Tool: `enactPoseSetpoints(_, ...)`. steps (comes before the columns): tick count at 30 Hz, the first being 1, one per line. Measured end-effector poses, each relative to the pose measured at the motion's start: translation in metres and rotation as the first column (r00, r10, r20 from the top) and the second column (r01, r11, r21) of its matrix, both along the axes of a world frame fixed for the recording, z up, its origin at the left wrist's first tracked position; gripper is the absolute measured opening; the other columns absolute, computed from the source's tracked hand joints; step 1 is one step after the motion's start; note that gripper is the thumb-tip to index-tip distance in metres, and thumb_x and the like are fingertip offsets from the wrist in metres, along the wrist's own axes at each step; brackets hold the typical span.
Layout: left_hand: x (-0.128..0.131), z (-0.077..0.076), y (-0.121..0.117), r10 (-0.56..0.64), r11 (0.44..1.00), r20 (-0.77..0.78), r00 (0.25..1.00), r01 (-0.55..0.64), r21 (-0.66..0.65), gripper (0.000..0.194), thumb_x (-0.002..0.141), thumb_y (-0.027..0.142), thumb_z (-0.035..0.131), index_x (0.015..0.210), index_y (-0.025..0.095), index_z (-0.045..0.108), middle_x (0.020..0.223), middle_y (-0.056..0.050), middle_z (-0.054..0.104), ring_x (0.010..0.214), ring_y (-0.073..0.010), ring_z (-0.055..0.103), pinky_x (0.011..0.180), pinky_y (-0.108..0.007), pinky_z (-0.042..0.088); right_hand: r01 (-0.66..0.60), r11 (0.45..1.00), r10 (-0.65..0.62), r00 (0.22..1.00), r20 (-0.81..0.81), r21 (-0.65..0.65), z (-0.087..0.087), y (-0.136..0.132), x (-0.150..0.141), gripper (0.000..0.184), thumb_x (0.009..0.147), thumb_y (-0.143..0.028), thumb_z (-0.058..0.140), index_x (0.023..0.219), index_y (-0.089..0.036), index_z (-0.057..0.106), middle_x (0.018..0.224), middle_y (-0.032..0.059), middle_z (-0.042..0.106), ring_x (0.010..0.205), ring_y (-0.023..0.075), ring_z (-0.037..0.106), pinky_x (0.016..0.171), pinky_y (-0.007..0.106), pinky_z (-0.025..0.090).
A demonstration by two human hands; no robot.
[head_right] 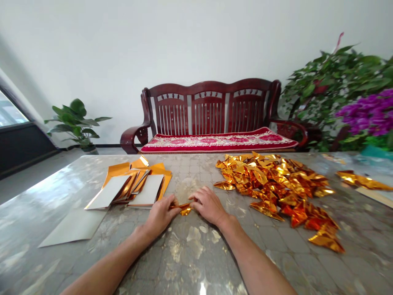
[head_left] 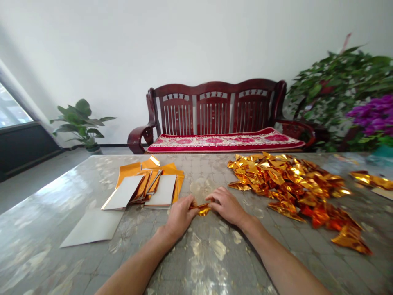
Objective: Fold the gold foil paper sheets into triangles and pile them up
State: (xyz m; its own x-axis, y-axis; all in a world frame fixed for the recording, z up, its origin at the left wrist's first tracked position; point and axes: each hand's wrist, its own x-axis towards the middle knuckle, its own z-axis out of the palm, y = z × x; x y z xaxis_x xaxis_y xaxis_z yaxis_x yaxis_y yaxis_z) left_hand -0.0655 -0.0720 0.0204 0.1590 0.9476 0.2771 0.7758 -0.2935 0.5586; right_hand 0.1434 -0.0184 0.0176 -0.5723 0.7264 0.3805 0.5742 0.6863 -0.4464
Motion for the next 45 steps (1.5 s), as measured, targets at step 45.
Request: enactPoseSetpoints(45, -0.003, 0.009, -0.007, -0.062, 0.756, 0.063, 0.996, 0.006, 0.654, 0.012, 0.09, 0.013, 0.057, 0.088, 0.022, 0.064, 0.085, -0.002, 0.071, 0.08, -0.0128, 0.065, 0.076, -0.025, 0.05, 0.089, 0.957, -0.237, 0.79, -0.566, -0.277, 0.01, -0.03, -0.024, 0.03, 0.087, -0.039, 0.057, 0.069, -0.018, 0.067, 0.059, 0.0013, 0.065, 0.055, 0.0141, 0.058, 0.053, 0.023, 0.045)
